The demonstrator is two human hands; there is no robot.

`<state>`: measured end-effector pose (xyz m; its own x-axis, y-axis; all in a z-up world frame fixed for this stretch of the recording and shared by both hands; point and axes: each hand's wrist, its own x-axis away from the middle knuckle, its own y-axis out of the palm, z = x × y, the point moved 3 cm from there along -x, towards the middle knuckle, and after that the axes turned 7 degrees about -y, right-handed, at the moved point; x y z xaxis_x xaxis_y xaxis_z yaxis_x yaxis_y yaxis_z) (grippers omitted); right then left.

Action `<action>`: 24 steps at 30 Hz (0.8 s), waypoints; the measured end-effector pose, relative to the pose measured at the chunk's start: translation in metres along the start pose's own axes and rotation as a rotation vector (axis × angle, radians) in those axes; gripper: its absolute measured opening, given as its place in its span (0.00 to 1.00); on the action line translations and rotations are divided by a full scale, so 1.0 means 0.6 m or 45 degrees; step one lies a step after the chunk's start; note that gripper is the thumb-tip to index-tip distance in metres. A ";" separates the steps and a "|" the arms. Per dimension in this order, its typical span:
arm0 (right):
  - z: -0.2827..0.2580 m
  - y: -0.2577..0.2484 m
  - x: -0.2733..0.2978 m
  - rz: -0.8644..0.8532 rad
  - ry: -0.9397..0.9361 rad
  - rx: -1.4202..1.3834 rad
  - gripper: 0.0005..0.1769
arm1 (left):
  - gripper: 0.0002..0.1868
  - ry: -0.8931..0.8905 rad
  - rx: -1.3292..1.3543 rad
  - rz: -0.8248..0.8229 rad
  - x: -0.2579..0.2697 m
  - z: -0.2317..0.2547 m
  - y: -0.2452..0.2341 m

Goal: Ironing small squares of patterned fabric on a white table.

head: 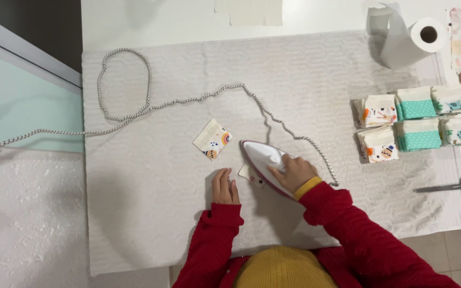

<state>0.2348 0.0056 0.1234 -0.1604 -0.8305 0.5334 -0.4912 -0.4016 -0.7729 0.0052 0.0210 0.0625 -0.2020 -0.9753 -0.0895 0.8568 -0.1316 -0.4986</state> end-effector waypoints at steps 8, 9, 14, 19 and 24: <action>0.088 -0.032 -0.005 0.136 0.004 0.085 0.35 | 0.15 0.245 -0.090 -0.136 -0.101 -0.015 0.060; 0.100 -0.041 -0.007 0.130 0.031 0.069 0.35 | 0.17 0.332 -0.125 -0.207 -0.117 -0.003 0.072; 0.195 -0.095 -0.030 0.147 0.010 0.154 0.37 | 0.19 0.278 -0.410 -0.445 -0.154 0.003 0.108; 0.181 -0.172 -0.027 0.072 -0.015 0.312 0.39 | 0.23 0.055 -0.605 -0.705 -0.187 0.015 0.118; 0.116 -0.189 0.054 0.916 -0.596 0.477 0.29 | 0.13 0.194 -0.768 -0.834 -0.202 0.035 0.120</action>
